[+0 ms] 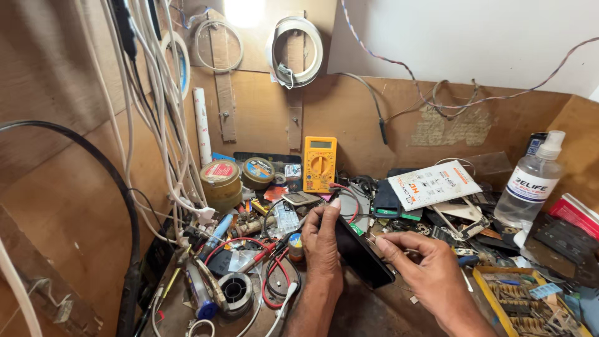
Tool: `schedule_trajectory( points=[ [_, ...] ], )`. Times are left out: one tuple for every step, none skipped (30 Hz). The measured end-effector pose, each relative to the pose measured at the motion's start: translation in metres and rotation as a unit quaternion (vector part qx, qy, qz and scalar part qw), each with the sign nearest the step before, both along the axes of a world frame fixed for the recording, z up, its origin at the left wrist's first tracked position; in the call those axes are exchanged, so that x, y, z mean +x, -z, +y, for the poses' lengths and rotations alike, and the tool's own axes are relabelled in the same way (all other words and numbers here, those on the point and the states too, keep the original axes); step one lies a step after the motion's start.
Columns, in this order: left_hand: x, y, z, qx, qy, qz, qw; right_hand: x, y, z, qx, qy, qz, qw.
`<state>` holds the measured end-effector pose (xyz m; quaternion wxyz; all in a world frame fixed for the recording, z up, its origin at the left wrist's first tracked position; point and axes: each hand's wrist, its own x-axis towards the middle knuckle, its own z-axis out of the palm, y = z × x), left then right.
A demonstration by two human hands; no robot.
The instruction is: The person holds a smartphone at a cluttered repair workbench and uses a thin pry tool to work along the edge of the device, prying at its seam. They set the phone down, pick up small parts and a screw organizer tray, and continue prying and handling the phone throughout the clip.
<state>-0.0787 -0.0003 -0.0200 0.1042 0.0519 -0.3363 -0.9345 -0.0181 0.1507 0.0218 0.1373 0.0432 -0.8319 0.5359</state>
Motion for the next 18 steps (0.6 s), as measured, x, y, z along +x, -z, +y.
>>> schedule_trajectory(
  points=[
    [0.0,0.0,0.0,0.011,0.005,0.003,1.0,0.002,-0.001,0.0,0.014,0.007,-0.005,1.0],
    [0.001,0.001,0.0,0.022,0.011,0.007,1.0,0.004,-0.001,0.0,0.025,0.003,0.003,1.0],
    [0.001,0.001,0.001,0.034,0.017,0.011,0.999,0.005,-0.001,0.0,0.036,0.0,0.011,0.999],
    [0.001,0.001,0.001,0.035,0.017,0.02,0.999,0.006,-0.001,-0.001,0.047,-0.004,0.019,0.999],
    [0.001,0.001,0.001,0.037,0.017,0.028,0.999,0.007,-0.001,-0.001,0.047,0.0,0.018,0.999],
    [0.001,0.001,0.001,0.038,0.016,0.036,0.998,0.007,-0.001,-0.001,0.047,0.003,0.018,0.999],
    [0.001,0.001,0.001,0.036,0.015,0.028,0.999,0.007,-0.001,-0.001,0.047,0.007,0.018,0.999],
    [0.0,0.002,0.002,0.034,0.014,0.019,0.999,0.008,-0.001,0.0,0.049,0.005,0.021,0.999],
    [0.0,0.002,0.002,0.031,0.012,0.011,0.999,0.008,-0.001,0.0,0.051,0.002,0.025,0.998],
    [-0.001,0.003,0.002,0.027,0.004,0.016,1.0,0.008,-0.001,0.001,0.053,-0.002,0.028,0.998],
    [-0.002,0.004,0.002,0.022,-0.004,0.02,1.0,0.008,-0.001,0.001,0.061,-0.004,0.036,0.997],
    [-0.003,0.005,0.003,0.018,-0.011,0.025,0.999,0.008,-0.001,0.002,0.069,-0.005,0.044,0.997],
    [-0.003,0.006,0.003,0.013,-0.015,0.028,0.999,0.008,-0.001,0.002,0.078,-0.006,0.053,0.996],
    [-0.004,0.007,0.003,0.007,-0.02,0.03,0.999,0.008,-0.001,0.002,0.086,-0.001,0.054,0.995],
    [-0.005,0.008,0.004,0.002,-0.024,0.032,0.999,0.008,0.0,0.002,0.093,0.005,0.055,0.994],
    [-0.005,0.009,0.004,-0.002,-0.026,0.031,0.999,0.008,0.0,0.001,0.101,0.011,0.057,0.993],
    [-0.006,0.01,0.004,-0.007,-0.027,0.03,0.999,0.008,0.0,0.001,0.102,0.017,0.052,0.993],
    [-0.006,0.011,0.004,-0.011,-0.029,0.028,0.999,0.008,0.001,0.001,0.104,0.023,0.046,0.993]
  ],
)
